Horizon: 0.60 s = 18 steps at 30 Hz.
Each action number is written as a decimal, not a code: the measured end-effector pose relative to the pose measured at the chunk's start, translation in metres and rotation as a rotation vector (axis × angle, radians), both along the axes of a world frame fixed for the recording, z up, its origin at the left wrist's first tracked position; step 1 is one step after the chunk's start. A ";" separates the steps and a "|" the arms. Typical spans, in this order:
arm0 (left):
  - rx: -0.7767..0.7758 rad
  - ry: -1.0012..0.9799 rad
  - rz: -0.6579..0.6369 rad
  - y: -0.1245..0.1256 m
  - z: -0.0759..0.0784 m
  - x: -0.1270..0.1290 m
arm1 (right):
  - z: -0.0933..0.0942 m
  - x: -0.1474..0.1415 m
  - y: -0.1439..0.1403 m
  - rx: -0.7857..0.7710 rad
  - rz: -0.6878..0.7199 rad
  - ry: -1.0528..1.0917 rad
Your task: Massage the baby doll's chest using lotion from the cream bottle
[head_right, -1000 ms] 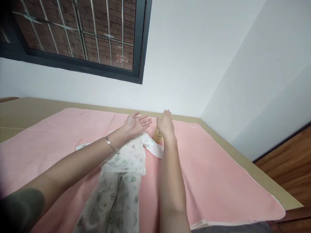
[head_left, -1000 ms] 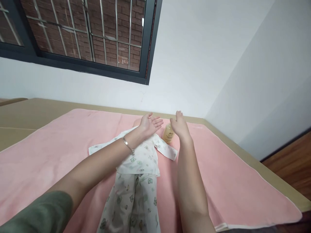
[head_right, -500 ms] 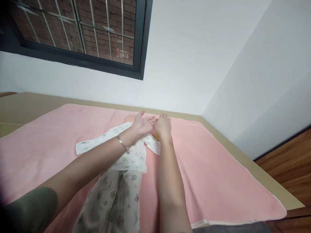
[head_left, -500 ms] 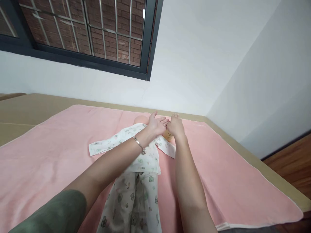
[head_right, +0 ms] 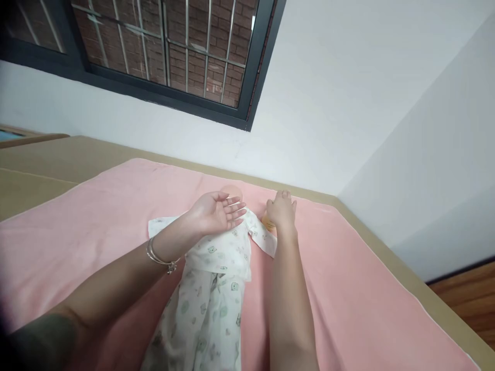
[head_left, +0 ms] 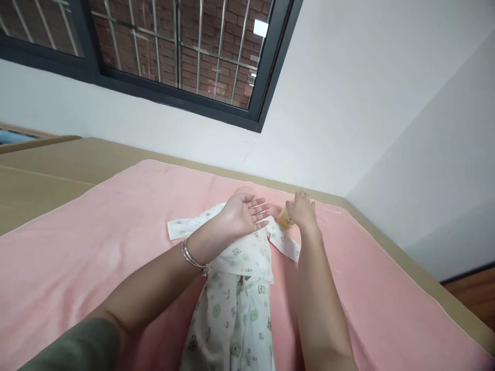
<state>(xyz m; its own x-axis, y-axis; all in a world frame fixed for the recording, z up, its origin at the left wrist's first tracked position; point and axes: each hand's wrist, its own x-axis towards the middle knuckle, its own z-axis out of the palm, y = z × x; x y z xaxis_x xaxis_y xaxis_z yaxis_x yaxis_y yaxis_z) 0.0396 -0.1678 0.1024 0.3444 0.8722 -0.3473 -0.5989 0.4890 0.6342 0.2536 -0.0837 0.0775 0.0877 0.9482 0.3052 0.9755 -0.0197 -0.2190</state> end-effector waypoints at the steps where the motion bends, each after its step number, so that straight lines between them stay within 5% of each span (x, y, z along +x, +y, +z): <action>1: 0.023 0.007 0.002 -0.004 0.006 -0.003 | 0.002 -0.002 -0.003 0.007 -0.014 0.022; 5: 0.095 0.003 0.027 -0.024 0.025 -0.008 | 0.023 -0.029 -0.034 0.224 -0.036 0.278; 8: 0.157 -0.030 0.044 -0.046 0.033 -0.006 | 0.038 -0.062 -0.075 0.362 0.211 0.525; 12: 0.325 -0.095 0.147 -0.074 0.037 -0.003 | 0.037 -0.105 -0.129 0.331 0.560 0.556; 18: 0.513 0.033 0.254 -0.083 0.037 -0.018 | 0.024 -0.143 -0.189 0.198 0.849 0.526</action>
